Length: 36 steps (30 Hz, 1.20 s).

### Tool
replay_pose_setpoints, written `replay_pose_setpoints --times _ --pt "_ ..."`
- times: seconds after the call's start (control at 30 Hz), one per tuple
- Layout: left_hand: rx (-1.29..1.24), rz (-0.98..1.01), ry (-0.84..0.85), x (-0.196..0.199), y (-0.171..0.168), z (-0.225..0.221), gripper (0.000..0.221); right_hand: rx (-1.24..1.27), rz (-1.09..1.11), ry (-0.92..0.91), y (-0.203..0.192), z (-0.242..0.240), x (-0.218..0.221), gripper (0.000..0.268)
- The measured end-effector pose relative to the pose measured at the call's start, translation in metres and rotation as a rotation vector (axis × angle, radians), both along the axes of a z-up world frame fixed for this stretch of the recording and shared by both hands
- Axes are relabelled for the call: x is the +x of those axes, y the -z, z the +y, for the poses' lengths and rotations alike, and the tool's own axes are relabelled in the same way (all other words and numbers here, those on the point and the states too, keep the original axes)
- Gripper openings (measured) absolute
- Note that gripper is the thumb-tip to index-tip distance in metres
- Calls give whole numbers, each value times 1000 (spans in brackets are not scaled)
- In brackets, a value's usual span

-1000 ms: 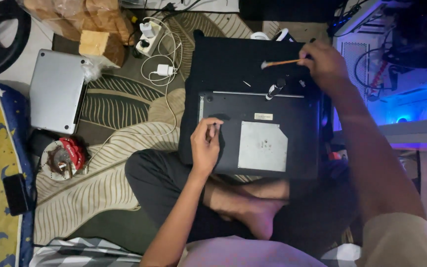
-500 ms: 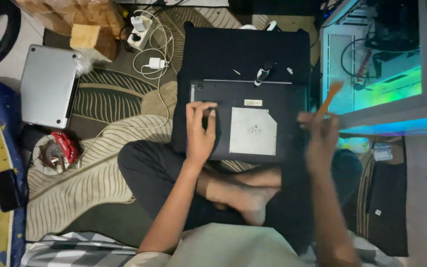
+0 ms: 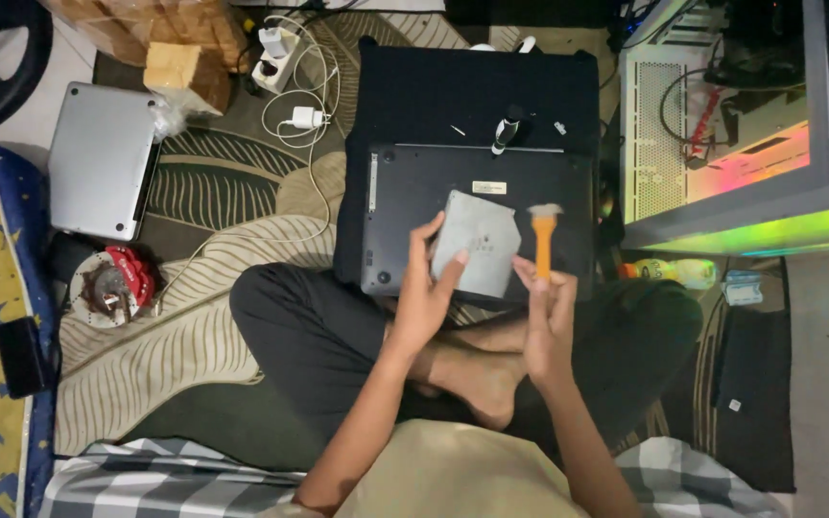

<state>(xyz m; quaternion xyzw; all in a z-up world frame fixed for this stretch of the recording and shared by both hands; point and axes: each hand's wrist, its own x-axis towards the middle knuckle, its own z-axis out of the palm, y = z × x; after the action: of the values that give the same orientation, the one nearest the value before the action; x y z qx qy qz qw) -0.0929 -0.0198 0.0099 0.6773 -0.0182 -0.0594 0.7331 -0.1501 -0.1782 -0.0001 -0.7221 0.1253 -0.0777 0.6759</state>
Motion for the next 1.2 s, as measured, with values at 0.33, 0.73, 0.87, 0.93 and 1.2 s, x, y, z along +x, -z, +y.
replay_pose_setpoints --times 0.33,0.73,0.87,0.93,1.2 --pt "-585 458 16 39 40 0 48 -35 -201 97 -39 -32 11 21" --pt "-787 508 308 46 63 8 65 -566 -432 -197 -19 -25 74 17" --pt "-778 552 307 46 74 7 68 -587 -434 -94 -22 -13 75 10" --pt "-784 565 294 47 71 8 69 -552 -446 -181 -22 4 69 13" --pt "-762 596 282 45 44 9 70 -496 -502 -226 -20 -1 88 15"
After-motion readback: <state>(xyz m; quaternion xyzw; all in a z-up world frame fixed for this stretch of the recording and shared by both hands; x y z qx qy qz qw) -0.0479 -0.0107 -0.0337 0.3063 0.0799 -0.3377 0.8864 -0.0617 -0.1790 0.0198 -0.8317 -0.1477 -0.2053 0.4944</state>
